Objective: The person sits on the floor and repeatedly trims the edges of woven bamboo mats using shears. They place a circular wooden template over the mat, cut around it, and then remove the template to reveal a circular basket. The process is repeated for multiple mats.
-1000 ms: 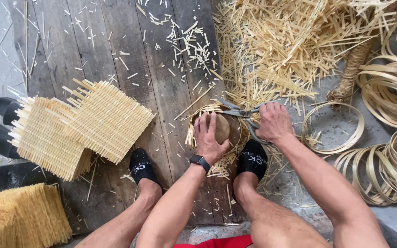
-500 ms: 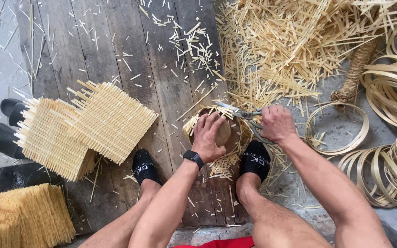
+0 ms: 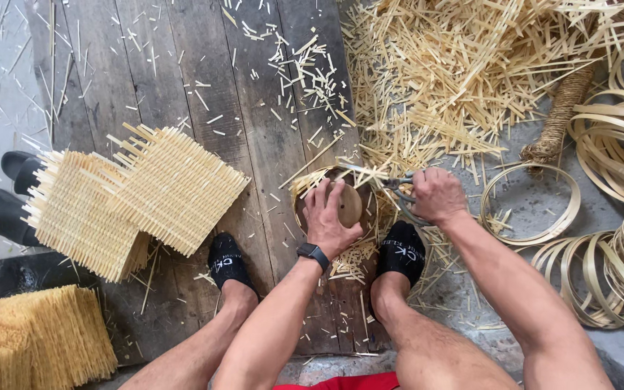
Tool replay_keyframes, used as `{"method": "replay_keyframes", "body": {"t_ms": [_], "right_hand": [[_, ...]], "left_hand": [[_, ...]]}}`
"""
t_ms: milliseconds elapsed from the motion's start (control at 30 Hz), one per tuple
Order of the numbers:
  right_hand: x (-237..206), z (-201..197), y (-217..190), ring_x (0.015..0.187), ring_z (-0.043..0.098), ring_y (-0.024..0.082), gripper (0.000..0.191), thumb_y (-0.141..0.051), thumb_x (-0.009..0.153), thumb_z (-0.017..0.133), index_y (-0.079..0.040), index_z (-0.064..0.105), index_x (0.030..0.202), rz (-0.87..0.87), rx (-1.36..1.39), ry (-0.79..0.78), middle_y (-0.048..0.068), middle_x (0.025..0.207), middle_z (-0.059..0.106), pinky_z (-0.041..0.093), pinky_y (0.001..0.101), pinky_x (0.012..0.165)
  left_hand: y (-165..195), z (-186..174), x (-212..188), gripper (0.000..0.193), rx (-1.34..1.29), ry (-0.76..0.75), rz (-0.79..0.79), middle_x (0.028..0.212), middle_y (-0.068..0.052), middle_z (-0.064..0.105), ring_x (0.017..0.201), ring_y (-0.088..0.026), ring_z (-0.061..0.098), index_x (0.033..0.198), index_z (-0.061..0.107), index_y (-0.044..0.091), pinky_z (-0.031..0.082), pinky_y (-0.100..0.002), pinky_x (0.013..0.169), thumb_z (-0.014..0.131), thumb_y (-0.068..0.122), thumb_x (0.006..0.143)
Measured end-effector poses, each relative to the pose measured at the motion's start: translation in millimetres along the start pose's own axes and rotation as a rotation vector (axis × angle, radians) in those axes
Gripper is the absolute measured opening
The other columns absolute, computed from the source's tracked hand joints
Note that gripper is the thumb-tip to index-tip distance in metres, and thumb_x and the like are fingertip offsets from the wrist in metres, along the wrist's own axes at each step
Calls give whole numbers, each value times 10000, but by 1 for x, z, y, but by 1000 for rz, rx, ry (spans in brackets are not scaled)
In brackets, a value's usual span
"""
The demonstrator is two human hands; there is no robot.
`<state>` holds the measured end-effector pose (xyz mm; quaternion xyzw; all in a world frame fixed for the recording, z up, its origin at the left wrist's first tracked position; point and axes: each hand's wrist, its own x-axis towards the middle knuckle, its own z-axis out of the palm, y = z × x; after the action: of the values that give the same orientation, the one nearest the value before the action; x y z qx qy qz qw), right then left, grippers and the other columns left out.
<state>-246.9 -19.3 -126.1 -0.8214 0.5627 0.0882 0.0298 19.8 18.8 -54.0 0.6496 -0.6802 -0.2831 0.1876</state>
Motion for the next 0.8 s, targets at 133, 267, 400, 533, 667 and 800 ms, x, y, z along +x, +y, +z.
{"method": "replay_keyframes", "body": {"t_ms": [133,267,400,533,667,800], "right_hand": [[-2,-10,8,728,591,223,264,-307,855,690,-50,633,850,-16,107,112,109,786,589,484,345,607],[3,-40,-4,705,602,264,525,-470,572,717,-12,640,817,-46,92,321,128,755,596,506,382,609],[13,-40,-18,698,600,245,408,-403,672,709,-32,640,828,-30,87,160,113,742,597,507,371,617],[19,-17,-3,695,611,190,114,-181,920,637,-70,645,896,-27,45,-104,87,767,602,526,331,599],[11,-18,7,807,649,247,203,-251,825,689,-64,644,888,-69,185,89,111,828,635,555,380,711],[12,-32,-10,704,612,280,534,-478,662,739,18,644,835,-63,144,260,154,755,609,537,397,631]], "left_hand": [[0,-9,2,961,-4,-29,29,1470,-136,416,1366,-400,366,1424,501,163,363,-552,1110,882,223,543],[-1,-14,5,959,10,-111,68,1474,-118,418,1361,-389,368,1415,501,168,375,-543,1122,851,207,524],[-7,-21,7,956,34,-219,157,1460,-101,423,1399,-383,348,1401,510,180,347,-556,1113,854,204,510],[-7,-19,-3,1029,74,-87,183,1488,-155,385,1398,-422,319,1428,452,164,311,-563,1142,883,232,496],[3,0,-16,1120,-57,129,-63,1473,-238,341,1370,-444,328,1504,344,108,308,-569,1143,930,331,576],[1,7,-15,1063,-56,107,-137,1460,-182,400,1366,-404,385,1499,374,120,339,-535,1177,894,289,586]]}}
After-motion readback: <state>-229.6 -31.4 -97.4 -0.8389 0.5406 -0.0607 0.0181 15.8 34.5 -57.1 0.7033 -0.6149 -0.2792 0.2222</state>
